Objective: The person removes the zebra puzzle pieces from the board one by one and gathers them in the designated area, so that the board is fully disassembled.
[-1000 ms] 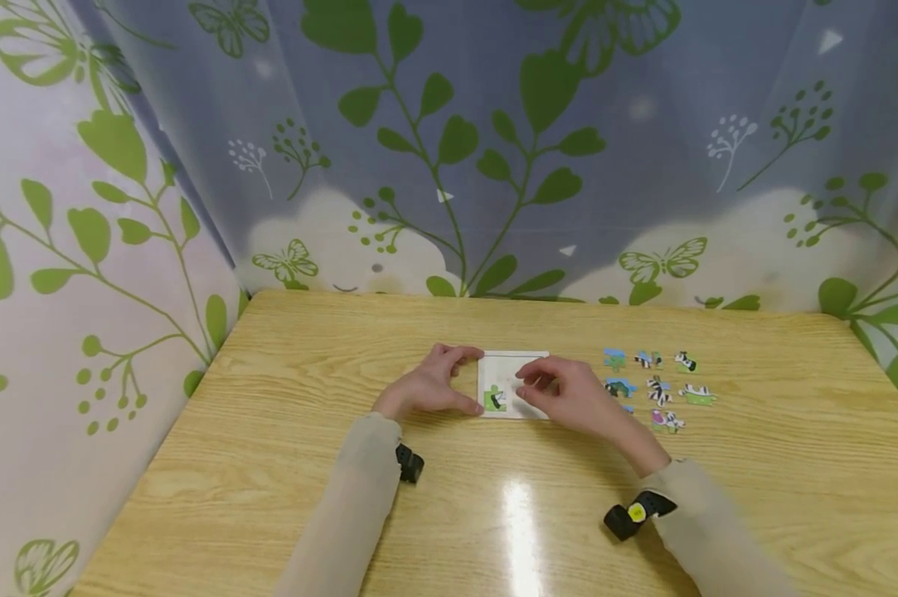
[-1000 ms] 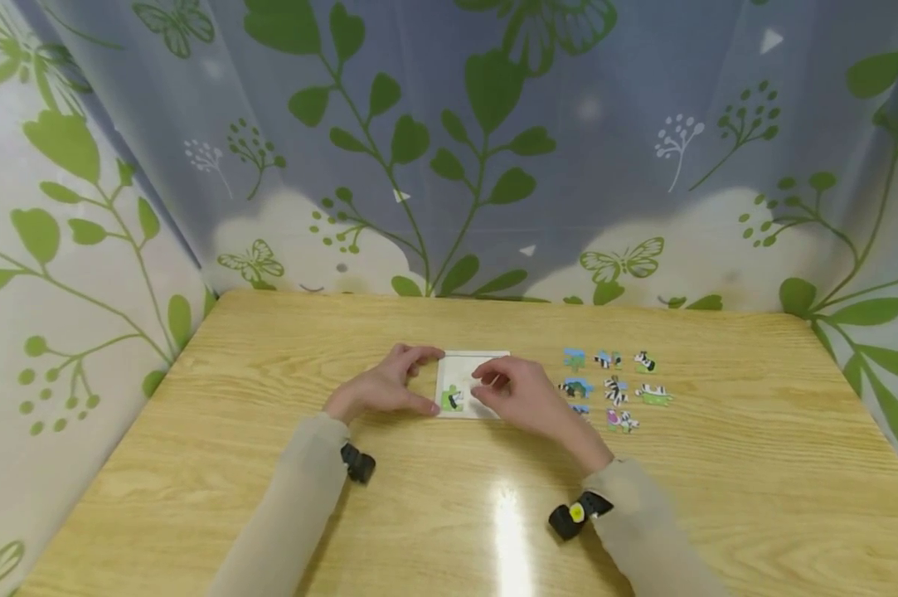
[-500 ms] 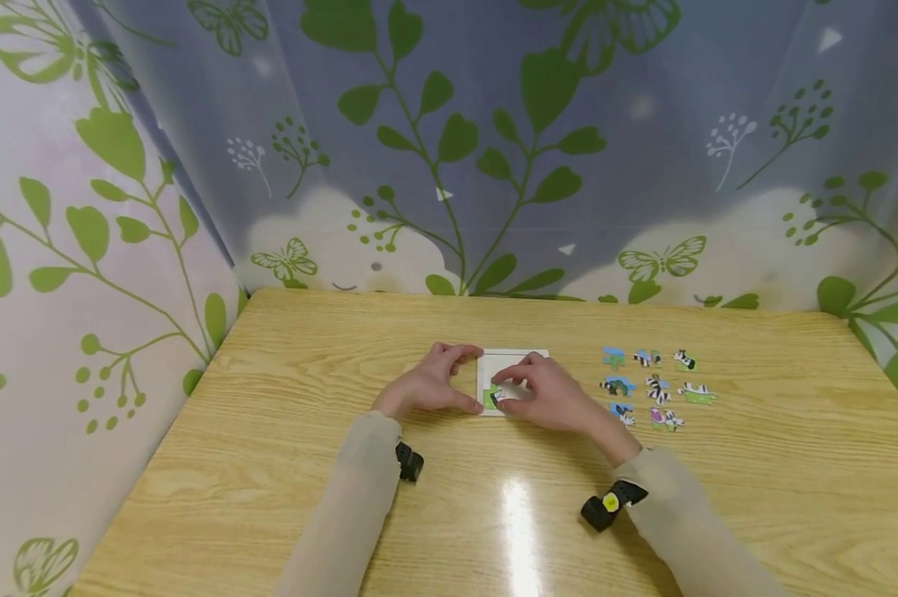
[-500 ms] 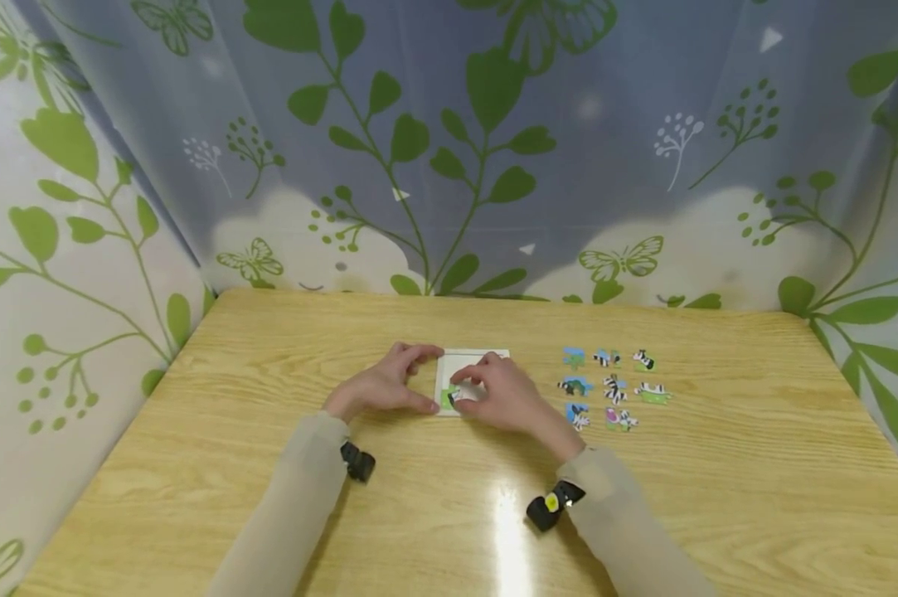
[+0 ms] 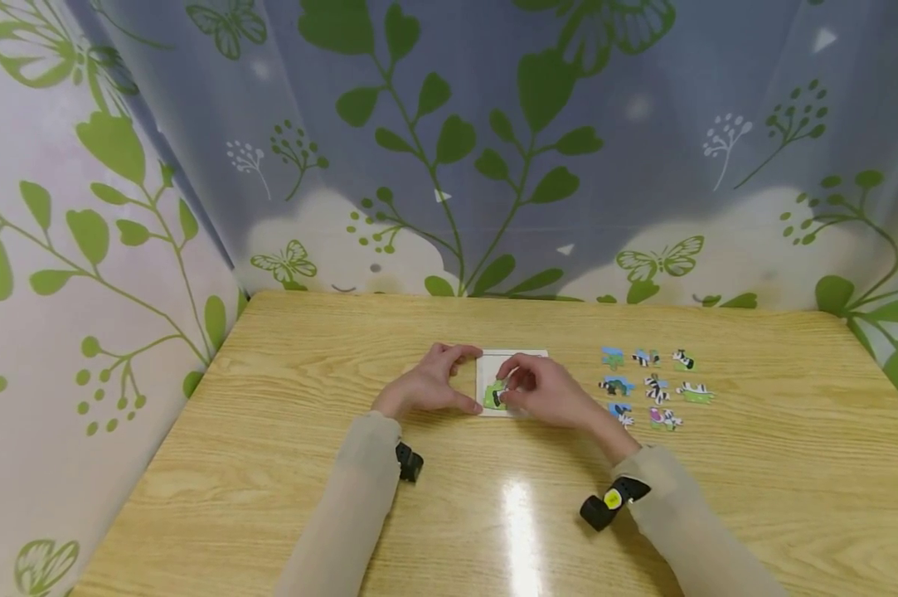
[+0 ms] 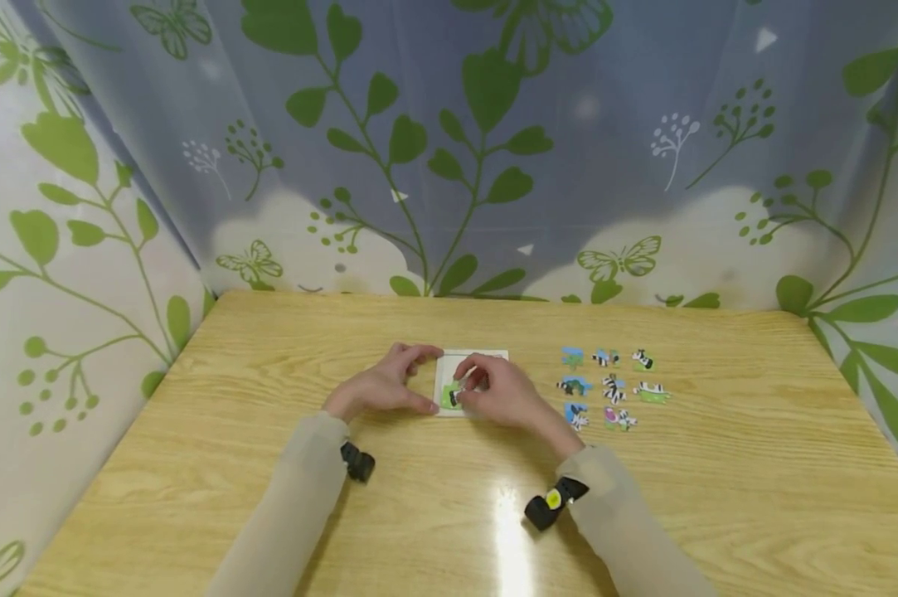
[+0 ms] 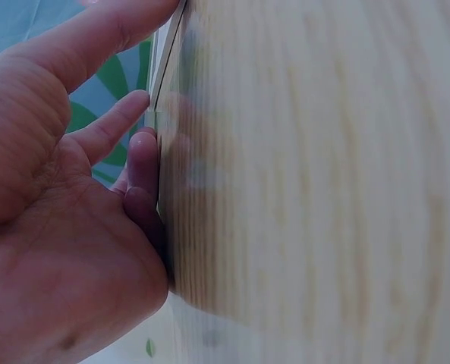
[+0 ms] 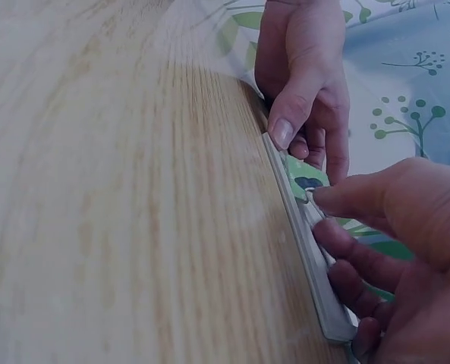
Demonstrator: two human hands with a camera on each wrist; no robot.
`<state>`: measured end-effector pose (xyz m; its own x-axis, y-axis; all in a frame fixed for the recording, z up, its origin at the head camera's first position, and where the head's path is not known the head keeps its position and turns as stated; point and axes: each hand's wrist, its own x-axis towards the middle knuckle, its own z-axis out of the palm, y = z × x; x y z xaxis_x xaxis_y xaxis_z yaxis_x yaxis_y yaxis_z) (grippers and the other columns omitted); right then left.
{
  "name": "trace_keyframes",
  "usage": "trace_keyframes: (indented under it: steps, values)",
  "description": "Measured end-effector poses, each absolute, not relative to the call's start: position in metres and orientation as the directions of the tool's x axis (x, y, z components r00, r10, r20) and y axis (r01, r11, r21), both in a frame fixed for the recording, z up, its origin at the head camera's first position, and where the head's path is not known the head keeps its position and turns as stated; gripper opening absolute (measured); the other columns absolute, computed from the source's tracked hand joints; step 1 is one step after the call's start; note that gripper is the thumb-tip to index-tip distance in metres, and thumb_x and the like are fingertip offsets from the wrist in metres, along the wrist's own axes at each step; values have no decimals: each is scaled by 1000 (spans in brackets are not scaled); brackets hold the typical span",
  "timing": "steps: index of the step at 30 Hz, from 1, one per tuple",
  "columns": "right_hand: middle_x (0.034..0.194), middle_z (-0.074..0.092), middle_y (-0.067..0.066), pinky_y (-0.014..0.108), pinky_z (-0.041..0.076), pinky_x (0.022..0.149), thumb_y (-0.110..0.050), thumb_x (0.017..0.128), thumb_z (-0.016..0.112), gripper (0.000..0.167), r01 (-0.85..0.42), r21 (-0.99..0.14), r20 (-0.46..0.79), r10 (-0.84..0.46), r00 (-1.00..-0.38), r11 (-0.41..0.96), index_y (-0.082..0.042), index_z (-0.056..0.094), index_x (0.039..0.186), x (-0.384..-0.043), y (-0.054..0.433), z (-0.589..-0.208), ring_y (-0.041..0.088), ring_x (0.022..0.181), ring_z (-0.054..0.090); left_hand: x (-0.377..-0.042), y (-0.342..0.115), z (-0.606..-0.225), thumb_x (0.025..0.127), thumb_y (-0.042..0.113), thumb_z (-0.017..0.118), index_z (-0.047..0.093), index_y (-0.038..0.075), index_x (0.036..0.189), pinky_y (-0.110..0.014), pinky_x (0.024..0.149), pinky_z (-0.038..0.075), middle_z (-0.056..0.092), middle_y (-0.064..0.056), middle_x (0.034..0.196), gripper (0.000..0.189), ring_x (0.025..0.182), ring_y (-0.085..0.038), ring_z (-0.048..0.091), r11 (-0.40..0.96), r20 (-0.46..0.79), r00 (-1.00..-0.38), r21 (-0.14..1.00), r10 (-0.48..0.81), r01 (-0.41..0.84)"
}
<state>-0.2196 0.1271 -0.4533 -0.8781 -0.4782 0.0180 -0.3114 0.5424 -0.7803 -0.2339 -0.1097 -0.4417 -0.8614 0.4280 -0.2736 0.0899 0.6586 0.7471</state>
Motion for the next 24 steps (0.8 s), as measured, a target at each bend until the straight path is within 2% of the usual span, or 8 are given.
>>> trace_keyframes:
  steps: [6, 10, 16, 24]
  values:
    - [92, 77, 6, 32, 51, 78, -11, 93, 72, 14, -203, -849, -20, -413, -910, 489, -11, 71, 107, -216, 132, -452, 13, 83, 70, -234, -110, -442, 78, 25, 89, 47, 28, 150, -49, 112, 39, 41, -9, 139, 83, 130, -25, 42, 649, -279, -862, 757, 423, 73]
    - [95, 75, 10, 30, 51, 71, -13, 95, 71, 16, -168, -874, -32, -399, -916, 456, -10, 70, 111, -213, 140, -448, 17, 81, 67, -234, -110, -442, 78, 24, 89, 47, 28, 150, -48, 110, 40, 41, -8, 140, 83, 129, -25, 42, 649, -284, -863, 758, 418, 65]
    - [95, 74, 10, 28, 49, 64, -15, 97, 69, 17, -184, -864, -12, -384, -923, 469, -11, 70, 113, -208, 160, -444, 22, 77, 64, -234, -109, -443, 79, 22, 88, 46, 27, 151, -46, 107, 40, 40, -8, 142, 83, 125, -24, 42, 644, -279, -861, 762, 425, 71]
    - [95, 73, 9, 28, 50, 67, -16, 98, 69, 17, -209, -829, 26, -337, -941, 519, -13, 70, 114, -203, 192, -437, 26, 81, 66, -233, -112, -443, 81, 21, 86, 44, 24, 153, -48, 110, 39, 38, -10, 145, 83, 128, -26, 41, 622, -272, -851, 779, 450, 81]
